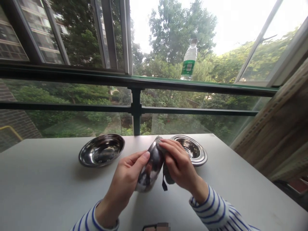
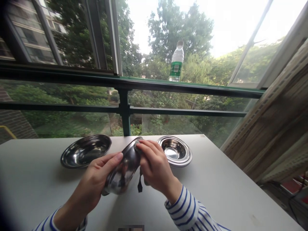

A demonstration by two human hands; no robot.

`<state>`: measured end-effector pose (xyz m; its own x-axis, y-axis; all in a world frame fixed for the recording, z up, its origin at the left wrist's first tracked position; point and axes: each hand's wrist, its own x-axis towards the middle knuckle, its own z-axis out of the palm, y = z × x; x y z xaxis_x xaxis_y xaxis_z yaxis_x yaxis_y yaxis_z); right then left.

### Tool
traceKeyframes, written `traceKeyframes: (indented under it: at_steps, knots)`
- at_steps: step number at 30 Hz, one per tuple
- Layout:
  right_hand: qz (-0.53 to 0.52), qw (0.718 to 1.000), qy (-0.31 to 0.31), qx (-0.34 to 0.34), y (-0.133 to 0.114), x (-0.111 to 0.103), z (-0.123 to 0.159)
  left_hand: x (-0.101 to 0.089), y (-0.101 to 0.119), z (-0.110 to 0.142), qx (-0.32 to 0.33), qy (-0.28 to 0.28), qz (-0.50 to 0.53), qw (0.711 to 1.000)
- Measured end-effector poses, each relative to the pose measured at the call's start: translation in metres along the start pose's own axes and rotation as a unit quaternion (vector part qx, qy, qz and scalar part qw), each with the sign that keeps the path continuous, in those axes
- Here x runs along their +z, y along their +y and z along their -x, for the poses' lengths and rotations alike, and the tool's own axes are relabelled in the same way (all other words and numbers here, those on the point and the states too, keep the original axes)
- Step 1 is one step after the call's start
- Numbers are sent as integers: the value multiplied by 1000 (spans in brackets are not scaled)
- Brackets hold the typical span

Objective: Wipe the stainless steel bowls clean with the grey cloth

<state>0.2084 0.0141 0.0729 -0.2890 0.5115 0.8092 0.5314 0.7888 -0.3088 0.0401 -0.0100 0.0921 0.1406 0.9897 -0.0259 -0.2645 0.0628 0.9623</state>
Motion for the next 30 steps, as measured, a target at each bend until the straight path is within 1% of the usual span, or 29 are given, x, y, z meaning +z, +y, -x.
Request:
traceKeyframes:
  at_steps: [1,2,3,4,8,10,15,19,21,22,23,25,27,28,29,30]
  knots:
    - [-8,1000,11,27,1,0,-1,-1,1,0,-6,-7,1,1000]
    - [-14,999,15,39,1,0,-1,-2,2,0,-11,-11,2,1000]
    - [-17,999,14,34,0,0,-1,-3,2,0,-14,-14,4,1000]
    - [-17,1000,8,16,-2,0,0,-3,3,0,-15,-17,5,1000]
    - [12,995,-36,-90,-13,-2,3,-5,7,-2,0,-24,3,1000]
    - [28,991,-50,-120,-17,-2,4,-5,8,-2,-2,-24,0,1000]
    - [32,988,-57,-139,-20,-1,4,-1,8,1,-14,1,-11,1000]
    - [32,986,-59,-150,-21,-1,5,1,8,2,-1,-24,-30,999]
    - [27,989,-57,-137,-18,0,5,0,10,2,14,-19,-37,999]
    - [19,991,-51,-119,-15,0,5,-1,11,2,18,-16,-42,999]
    - [7,995,-41,-90,-11,0,5,-2,12,1,19,-13,-48,999]
    - [-26,1000,-12,-11,-2,1,5,-4,15,1,12,-14,-60,998]
    - [-52,996,16,66,3,2,4,-6,17,1,9,-8,-58,998]
    - [-57,994,26,89,4,2,3,-6,17,1,10,-3,-52,999]
    - [-56,993,31,95,2,1,3,-6,17,1,10,3,-45,999]
    - [-49,995,29,83,-1,0,2,-6,17,0,8,7,-38,999]
